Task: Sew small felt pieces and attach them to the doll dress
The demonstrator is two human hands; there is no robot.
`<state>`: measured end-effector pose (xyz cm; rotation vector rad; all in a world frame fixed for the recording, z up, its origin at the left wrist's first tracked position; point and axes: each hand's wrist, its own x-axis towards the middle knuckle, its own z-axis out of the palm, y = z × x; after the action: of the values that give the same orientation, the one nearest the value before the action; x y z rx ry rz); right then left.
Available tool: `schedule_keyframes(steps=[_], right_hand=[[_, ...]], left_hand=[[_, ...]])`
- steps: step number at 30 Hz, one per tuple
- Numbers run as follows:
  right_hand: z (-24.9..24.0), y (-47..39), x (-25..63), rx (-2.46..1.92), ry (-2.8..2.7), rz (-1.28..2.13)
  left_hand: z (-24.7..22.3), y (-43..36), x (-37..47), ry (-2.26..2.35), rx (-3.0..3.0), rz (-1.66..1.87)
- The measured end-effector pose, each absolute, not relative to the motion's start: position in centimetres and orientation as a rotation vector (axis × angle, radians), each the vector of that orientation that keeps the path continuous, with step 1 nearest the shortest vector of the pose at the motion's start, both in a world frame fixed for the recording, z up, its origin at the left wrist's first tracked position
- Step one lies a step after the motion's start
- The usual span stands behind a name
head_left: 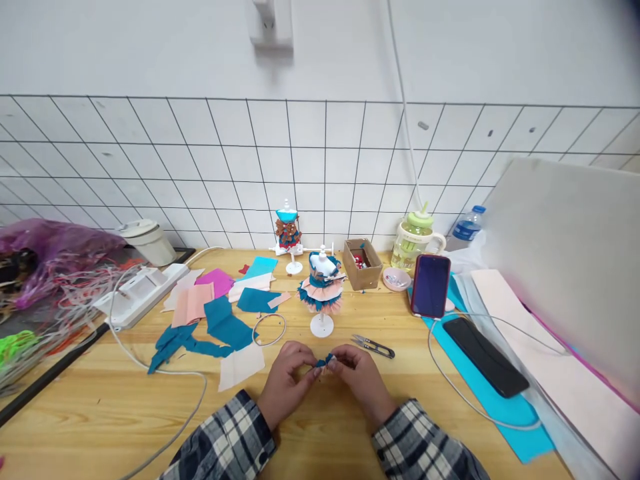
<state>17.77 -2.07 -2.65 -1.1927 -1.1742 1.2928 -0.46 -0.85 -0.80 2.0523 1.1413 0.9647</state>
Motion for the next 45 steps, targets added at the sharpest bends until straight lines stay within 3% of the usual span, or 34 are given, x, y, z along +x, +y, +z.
schedule_keyframes(steps=[7,11,18,25,35,45], right_hand=[[2.6,-1.4,18.8,-1.045,-1.018,1.364],[7.0,0.0,18.4,-0.929,-1.034,1.306],[10.9,1.2,18.7,-0.820,-1.039,1.146],[12.1,0.2,18.9,-0.794,-1.085,1.232],[11.5,0.4,19.7,-1.000,-1.184,0.790],[11.3,-0.1,18.4,-1.019,-1.077,0.892]], left_hand=[[-0.6,3.2,1.1,1.323,1.947,0.963],[0.0,6.0,4.3,1.117,1.965,1.049],[2.6,1.7,5.0,1.170,1.677,1.050],[4.4,-2.0,5.4,1.178,1.522,1.056],[3.6,-2.2,6.7,1.193,1.542,1.055],[3.4,-2.2,6.6,1.285,1.539,1.092]])
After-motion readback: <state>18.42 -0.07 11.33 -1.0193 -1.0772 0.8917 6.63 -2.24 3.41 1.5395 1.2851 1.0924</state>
